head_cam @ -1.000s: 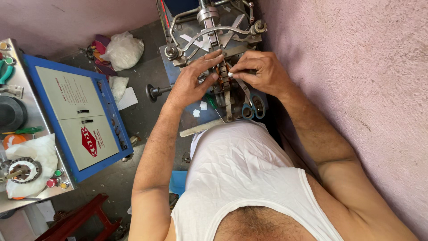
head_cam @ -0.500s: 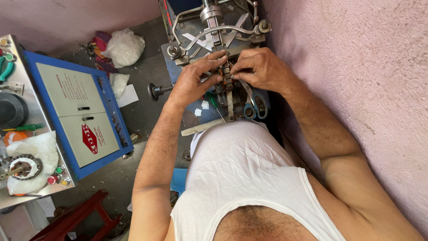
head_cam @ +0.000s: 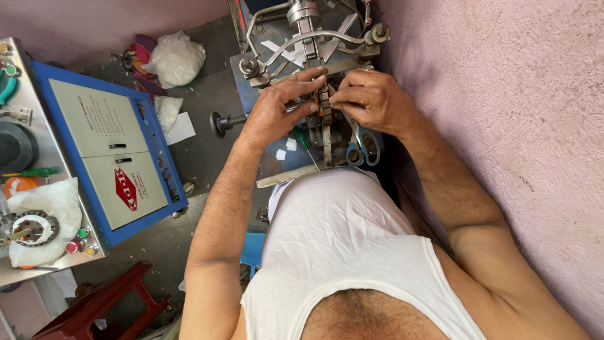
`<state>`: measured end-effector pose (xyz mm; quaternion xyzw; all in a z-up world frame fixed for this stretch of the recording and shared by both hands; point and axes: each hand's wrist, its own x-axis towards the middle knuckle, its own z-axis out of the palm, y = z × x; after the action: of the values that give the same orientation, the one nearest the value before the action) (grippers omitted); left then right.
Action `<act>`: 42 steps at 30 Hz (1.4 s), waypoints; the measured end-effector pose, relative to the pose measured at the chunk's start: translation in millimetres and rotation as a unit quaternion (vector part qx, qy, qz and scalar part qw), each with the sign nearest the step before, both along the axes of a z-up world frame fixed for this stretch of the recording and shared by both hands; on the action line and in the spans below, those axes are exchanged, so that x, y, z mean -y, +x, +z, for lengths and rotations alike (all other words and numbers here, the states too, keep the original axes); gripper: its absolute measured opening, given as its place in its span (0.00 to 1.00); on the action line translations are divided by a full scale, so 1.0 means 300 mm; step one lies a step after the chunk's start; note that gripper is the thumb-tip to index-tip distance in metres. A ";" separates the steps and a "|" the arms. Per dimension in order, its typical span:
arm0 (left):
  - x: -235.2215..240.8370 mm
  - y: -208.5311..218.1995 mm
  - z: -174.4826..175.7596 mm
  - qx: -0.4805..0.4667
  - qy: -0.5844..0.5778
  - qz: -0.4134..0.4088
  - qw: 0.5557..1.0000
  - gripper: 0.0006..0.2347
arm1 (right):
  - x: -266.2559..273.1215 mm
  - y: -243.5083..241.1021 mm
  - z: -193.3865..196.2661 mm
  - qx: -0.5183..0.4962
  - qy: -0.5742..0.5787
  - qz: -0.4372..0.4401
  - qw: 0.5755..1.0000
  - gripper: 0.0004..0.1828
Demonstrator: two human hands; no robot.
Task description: The person repairs a fan motor by cutting small white insulation sleeves, placing them over copper wires on the motor core, and securing them with a small screwdriver.
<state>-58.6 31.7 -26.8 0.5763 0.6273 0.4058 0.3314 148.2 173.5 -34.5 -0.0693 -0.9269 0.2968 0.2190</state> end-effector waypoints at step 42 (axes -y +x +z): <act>0.001 -0.013 -0.008 0.017 0.024 -0.016 0.999 0.22 | 0.055 0.025 -0.066 -0.063 -0.218 -0.038 0.973 0.09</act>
<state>-62.5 31.5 -29.3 0.5870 0.6025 0.4251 0.3344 155.8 157.1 -54.3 -0.1312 -0.8210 0.4868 0.2678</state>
